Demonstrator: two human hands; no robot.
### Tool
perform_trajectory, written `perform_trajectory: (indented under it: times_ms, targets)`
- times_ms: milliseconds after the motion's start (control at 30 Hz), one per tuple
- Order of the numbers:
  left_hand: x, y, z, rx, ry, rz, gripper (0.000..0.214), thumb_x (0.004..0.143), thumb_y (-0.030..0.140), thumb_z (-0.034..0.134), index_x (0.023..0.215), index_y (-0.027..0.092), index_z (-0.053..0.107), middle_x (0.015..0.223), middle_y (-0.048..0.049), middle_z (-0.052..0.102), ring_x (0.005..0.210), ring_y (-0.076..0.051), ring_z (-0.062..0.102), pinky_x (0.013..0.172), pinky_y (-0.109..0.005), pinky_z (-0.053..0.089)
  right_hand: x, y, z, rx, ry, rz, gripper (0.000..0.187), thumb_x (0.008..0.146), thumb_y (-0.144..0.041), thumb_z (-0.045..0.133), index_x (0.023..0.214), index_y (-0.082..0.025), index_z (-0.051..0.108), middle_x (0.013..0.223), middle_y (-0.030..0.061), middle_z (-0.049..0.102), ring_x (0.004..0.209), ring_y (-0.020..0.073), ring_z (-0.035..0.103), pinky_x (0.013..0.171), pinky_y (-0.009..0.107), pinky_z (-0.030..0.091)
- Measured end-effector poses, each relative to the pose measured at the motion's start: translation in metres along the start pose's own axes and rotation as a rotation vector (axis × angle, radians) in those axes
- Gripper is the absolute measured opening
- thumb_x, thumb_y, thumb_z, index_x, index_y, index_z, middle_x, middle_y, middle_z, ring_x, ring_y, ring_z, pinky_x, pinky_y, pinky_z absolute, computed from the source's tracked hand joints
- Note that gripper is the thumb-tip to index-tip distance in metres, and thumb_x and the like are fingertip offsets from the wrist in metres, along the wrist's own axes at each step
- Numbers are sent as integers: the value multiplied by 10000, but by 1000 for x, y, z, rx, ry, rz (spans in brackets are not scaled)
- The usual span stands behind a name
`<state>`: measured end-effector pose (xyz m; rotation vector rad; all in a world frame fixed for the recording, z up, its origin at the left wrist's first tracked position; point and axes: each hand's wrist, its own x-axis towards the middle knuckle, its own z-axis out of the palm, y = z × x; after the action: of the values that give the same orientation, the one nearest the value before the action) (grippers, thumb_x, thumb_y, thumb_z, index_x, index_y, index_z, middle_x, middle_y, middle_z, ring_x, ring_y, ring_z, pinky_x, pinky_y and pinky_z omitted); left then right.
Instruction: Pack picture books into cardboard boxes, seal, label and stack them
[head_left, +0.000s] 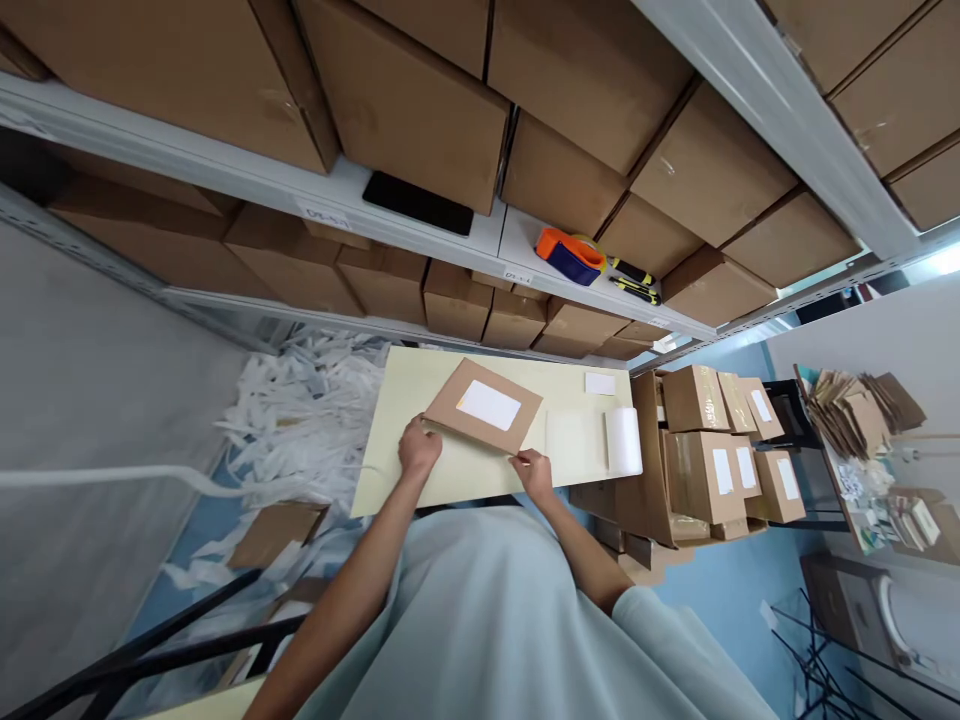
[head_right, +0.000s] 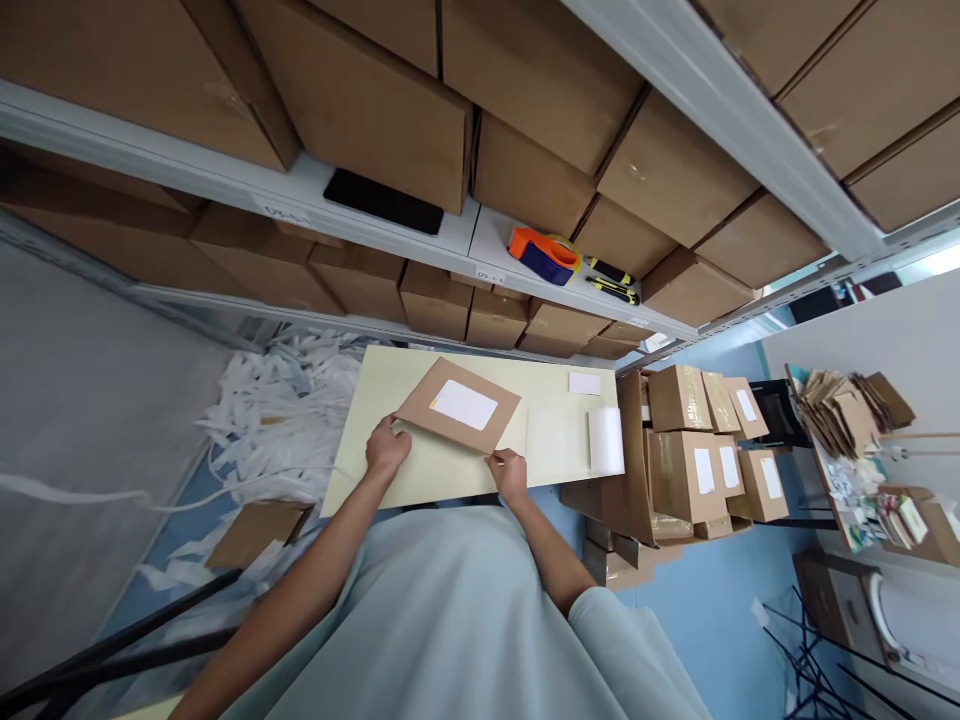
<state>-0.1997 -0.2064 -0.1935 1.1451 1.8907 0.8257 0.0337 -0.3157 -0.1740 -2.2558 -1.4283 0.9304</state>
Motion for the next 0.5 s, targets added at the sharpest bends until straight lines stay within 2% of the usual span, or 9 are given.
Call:
perform_trajectory:
  times_ms: [100, 167, 267, 367, 433, 500]
  targets:
    - [21, 17, -14, -38, 74, -28, 659, 757, 159, 602, 1409, 83, 664, 1416, -281, 717, 1434, -459, 641, 1246, -668, 479, 4, -8, -9, -35, 53, -46, 134, 958, -366, 796, 1027, -280, 872, 1063, 62, 875, 999, 294, 848, 932, 381, 656]
    - [38, 43, -18, -113, 159, 81, 652, 803, 180, 579, 1445, 120, 673, 1497, -226, 695, 1469, -428, 619, 1307, -640, 431, 20, -17, -34, -64, 149, -115, 213, 1008, -423, 741, 1123, -284, 854, 1143, 79, 864, 1082, 301, 832, 996, 407, 645]
    - [54, 108, -18, -239, 197, 344, 540, 870, 197, 565, 1386, 179, 722, 1519, -151, 701, 1463, -352, 632, 1351, -552, 408, 60, -46, -99, -119, 360, -262, 323, 1059, -437, 648, 1258, -233, 802, 1266, 137, 828, 1219, 320, 789, 1097, 441, 606]
    - [51, 190, -20, -315, 123, 556, 465, 927, 209, 557, 1355, 195, 737, 1489, -136, 722, 1439, -311, 649, 1322, -505, 450, 105, -100, -181, -202, 557, -437, 407, 1076, -411, 588, 1356, -157, 739, 1323, 190, 793, 1277, 338, 743, 1164, 482, 550]
    - [41, 240, -22, -326, 78, 632, 441, 952, 211, 549, 1347, 208, 744, 1454, -124, 744, 1408, -303, 666, 1289, -504, 480, 134, -144, -229, -255, 625, -557, 451, 1096, -385, 530, 1429, -124, 685, 1391, 210, 757, 1339, 337, 698, 1204, 491, 509]
    - [28, 276, -23, -328, 48, 696, 412, 959, 207, 546, 1311, 213, 761, 1416, -116, 763, 1376, -301, 682, 1264, -498, 499, 162, -185, -265, -315, 623, -645, 474, 1118, -358, 477, 1498, -117, 628, 1484, 215, 703, 1427, 326, 632, 1251, 488, 461]
